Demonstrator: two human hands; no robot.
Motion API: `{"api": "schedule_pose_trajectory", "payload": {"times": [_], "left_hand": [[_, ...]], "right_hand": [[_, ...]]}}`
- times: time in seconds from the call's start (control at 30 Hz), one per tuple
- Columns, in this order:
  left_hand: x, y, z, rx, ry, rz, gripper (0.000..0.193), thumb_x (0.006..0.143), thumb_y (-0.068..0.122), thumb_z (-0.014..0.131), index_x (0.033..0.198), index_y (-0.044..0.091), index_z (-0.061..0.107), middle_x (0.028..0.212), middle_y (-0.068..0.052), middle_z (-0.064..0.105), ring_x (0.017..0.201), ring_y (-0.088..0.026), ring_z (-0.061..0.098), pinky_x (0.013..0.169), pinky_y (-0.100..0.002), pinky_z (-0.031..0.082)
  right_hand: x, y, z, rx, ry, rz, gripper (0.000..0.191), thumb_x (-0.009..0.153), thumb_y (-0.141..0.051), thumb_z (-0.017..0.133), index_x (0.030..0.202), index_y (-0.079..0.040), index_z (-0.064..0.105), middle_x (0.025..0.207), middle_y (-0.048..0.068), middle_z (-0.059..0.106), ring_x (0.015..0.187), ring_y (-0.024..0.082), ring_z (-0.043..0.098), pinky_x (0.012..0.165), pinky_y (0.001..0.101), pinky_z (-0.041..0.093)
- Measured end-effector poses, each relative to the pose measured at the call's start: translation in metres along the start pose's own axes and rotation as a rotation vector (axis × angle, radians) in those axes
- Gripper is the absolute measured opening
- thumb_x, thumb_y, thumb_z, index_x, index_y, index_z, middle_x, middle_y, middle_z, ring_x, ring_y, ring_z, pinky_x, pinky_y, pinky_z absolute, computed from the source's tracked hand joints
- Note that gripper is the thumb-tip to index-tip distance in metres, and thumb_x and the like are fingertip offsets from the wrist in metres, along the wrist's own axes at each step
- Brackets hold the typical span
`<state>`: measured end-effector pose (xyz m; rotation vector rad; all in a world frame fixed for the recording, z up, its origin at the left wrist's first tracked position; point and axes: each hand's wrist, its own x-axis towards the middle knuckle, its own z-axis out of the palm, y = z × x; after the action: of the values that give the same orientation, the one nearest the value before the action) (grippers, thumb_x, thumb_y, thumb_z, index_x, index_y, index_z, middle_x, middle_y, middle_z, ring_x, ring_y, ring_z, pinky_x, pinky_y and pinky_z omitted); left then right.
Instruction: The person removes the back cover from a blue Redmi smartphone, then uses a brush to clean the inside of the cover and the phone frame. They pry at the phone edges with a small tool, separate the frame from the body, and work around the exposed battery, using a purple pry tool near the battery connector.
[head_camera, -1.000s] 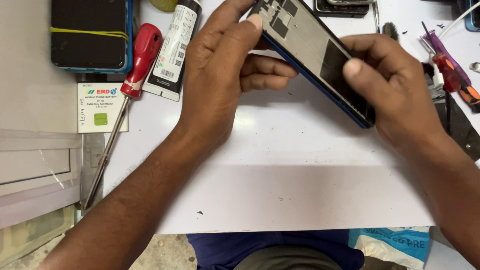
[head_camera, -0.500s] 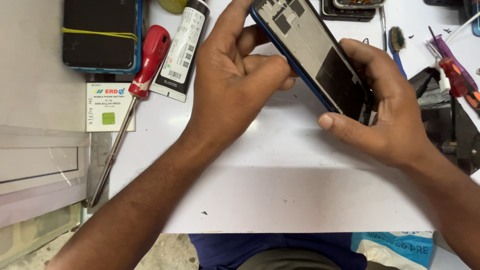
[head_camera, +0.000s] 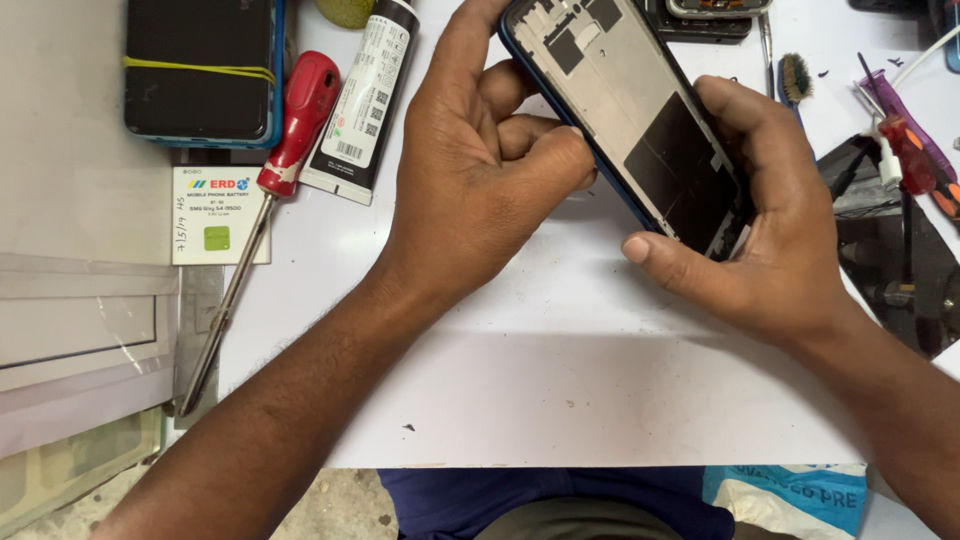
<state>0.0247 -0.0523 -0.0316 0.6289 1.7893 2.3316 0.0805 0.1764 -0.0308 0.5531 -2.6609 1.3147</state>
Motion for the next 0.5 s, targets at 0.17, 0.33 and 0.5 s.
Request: {"api": "schedule_pose_trajectory", "payload": {"times": [0.17,0.33,0.5], "left_hand": [[-0.001,0.000,0.001,0.054,-0.007,0.016,0.079,0.095,-0.005,0.060,0.159,0.004,0.015,0.126,-0.023,0.066,0.087,-0.010,0.073,0.070,-0.025,0.065],[-0.001,-0.002,0.001,0.049,-0.019,0.008,0.078,0.097,-0.004,0.059,0.159,0.004,0.014,0.126,-0.023,0.066,0.092,-0.010,0.074,0.076,-0.027,0.069],[-0.002,-0.004,0.002,0.077,-0.020,0.026,0.074,0.098,-0.002,0.055,0.158,0.002,0.011,0.126,-0.024,0.066,0.091,-0.012,0.075,0.079,-0.029,0.072]], "right_hand": [[-0.002,0.002,0.001,-0.092,0.008,-0.033,0.088,0.085,-0.032,0.079,0.150,0.009,0.035,0.129,0.023,0.052,0.124,0.028,0.060,0.103,0.0376,0.053],[-0.006,0.001,0.002,-0.094,0.008,-0.015,0.088,0.087,-0.031,0.079,0.151,0.008,0.033,0.129,0.022,0.052,0.125,0.028,0.060,0.104,0.0370,0.054],[-0.012,-0.001,0.008,-0.043,0.024,0.035,0.087,0.085,-0.028,0.079,0.150,0.007,0.033,0.130,0.021,0.052,0.124,0.027,0.060,0.104,0.0372,0.053]]}}
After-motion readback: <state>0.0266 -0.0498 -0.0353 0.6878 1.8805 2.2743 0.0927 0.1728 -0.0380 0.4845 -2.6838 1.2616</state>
